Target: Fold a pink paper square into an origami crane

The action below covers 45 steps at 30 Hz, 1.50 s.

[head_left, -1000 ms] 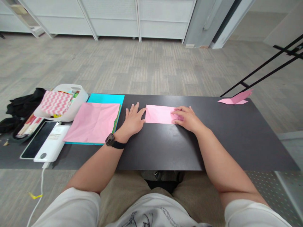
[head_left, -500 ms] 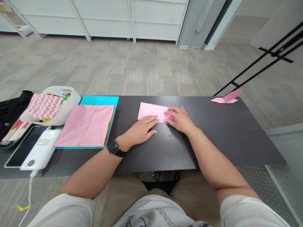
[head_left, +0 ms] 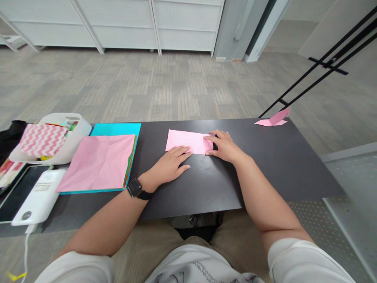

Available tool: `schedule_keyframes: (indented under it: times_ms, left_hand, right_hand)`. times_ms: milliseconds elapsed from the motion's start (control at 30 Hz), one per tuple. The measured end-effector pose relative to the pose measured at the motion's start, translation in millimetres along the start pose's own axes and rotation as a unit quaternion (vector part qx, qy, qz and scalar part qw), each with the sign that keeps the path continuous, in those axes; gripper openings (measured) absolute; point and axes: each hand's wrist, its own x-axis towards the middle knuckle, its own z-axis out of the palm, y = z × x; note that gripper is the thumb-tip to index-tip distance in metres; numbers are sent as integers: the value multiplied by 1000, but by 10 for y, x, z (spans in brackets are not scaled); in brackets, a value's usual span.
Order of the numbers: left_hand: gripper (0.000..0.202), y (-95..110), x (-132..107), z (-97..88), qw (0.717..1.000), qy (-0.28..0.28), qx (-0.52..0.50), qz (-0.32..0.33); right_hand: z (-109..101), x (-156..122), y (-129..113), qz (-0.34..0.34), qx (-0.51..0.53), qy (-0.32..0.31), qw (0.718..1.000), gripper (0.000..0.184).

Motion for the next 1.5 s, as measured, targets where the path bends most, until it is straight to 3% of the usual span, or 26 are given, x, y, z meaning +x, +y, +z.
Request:
schedule_keyframes:
  times_ms: [167,267,433,600,733,933,1033,1167,1267,1367,1500]
  left_hand:
    - [51,7,9,-7,1000,-1,-5,-6]
    - [47,15,23,-16,1000,8,-3,-6]
    - [31,-3,40,-37,998,45,-20,-25]
    - [38,-49,50,-40,995,81,-27,-46]
    - [40,-108,85,-20,995,90,-28,-44]
    - [22,-158,137,-9,994,106,-32,-21]
    - [25,-125,140,-53,991,127,-39,-26]
    - [27,-29,111,-144,971,214,-78,-73]
    - [29,66,62,-205,936,313,-118,-113]
    - [35,153,9,-234,904,368,-179,-123]
    - [39,204,-11,-216,880,361,-279,-130]
  right_hand:
    - [-103,-48,214,31,8,-30,999,84]
    - [-160,-38,263,-4,56,-5,998,76]
    - [-95,49,78,-72,102,103,987,38]
    - [36,73,-151,-117,103,62,986,29]
    - [14,55,-213,-145,105,40,983,29]
    - [-84,31,-238,-126,121,16,984,40]
    - [-135,20,-216,-139,172,7,975,54]
    - [-167,-1,-173,-164,260,33,951,91]
    - [-118,-9,-211,-142,322,55,934,107]
    - [-25,-11,-359,-128,350,98,923,92]
    - [54,-49,-645,-77,400,159,899,48]
